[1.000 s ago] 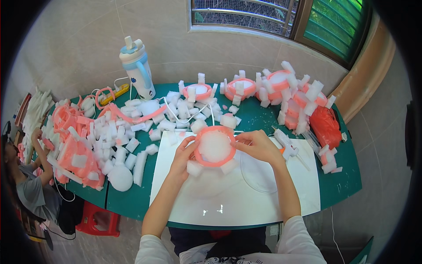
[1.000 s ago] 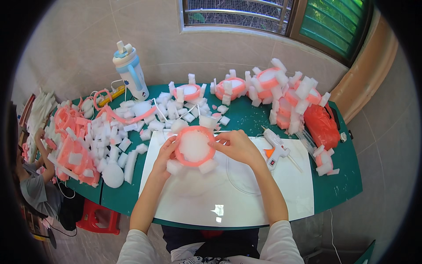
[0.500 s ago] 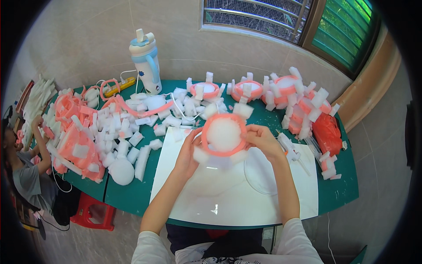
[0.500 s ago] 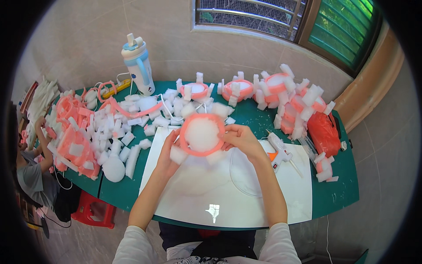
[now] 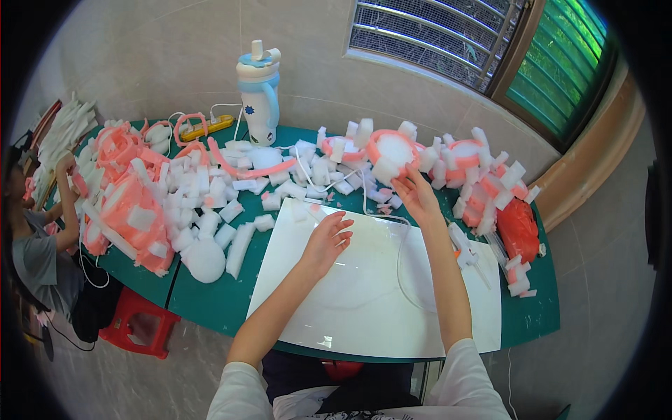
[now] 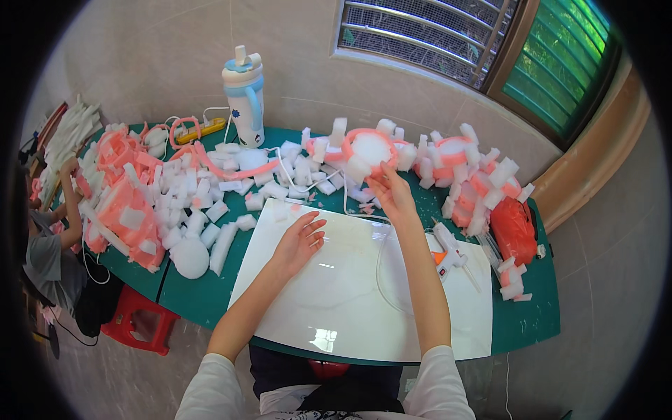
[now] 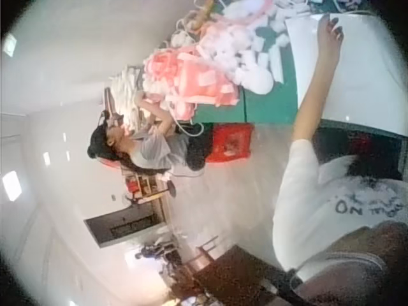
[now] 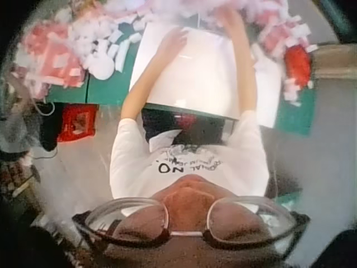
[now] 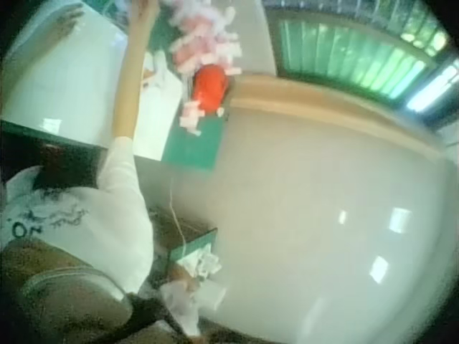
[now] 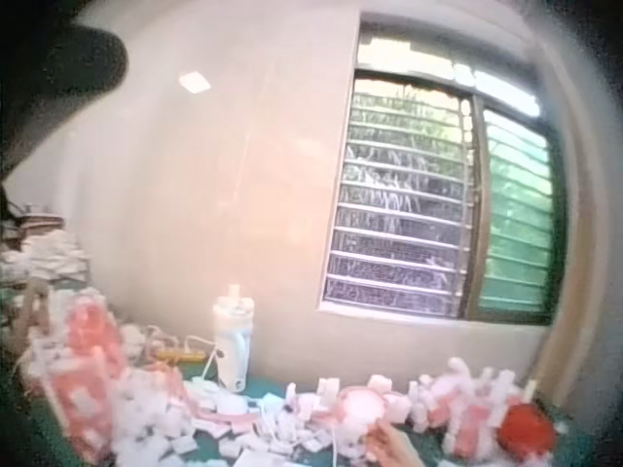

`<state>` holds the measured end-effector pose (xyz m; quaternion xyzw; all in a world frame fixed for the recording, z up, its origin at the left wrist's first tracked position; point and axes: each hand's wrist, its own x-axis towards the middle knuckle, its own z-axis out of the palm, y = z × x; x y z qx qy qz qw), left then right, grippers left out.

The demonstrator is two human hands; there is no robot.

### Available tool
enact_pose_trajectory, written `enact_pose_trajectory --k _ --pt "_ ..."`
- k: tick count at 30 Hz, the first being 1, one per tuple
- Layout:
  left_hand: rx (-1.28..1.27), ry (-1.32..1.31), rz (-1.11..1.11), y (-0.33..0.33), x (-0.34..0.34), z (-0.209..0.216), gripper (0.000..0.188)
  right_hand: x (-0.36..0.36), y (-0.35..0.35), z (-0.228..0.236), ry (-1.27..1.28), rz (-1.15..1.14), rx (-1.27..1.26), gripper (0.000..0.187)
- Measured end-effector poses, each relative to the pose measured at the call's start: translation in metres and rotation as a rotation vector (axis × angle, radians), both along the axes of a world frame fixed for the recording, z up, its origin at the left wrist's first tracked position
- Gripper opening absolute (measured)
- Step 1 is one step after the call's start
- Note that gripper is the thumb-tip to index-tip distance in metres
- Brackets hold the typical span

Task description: Assembling and gluing together pink and white foam pieces using a hot glue gun.

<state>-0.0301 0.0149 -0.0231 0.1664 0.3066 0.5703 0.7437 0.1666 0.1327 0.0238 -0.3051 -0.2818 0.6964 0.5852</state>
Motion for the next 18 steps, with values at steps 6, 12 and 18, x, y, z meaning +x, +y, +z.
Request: enact_pose_trajectory --k 6,12,18 --pt "0.015 -0.014 0.015 0.003 0.000 -0.009 0.028 -0.034 0.048 0.006 -0.028 -0.014 -0.013 0.022" --pt "0.030 -0.027 -0.004 0.003 0.001 -0.008 0.028 -0.057 0.088 -0.003 -0.092 -0.098 -0.058 0.027" --pt "0.044 -0.032 -0.022 0.003 0.001 -0.008 0.034 -0.059 0.107 -0.013 -0.191 -0.172 -0.037 0.034"
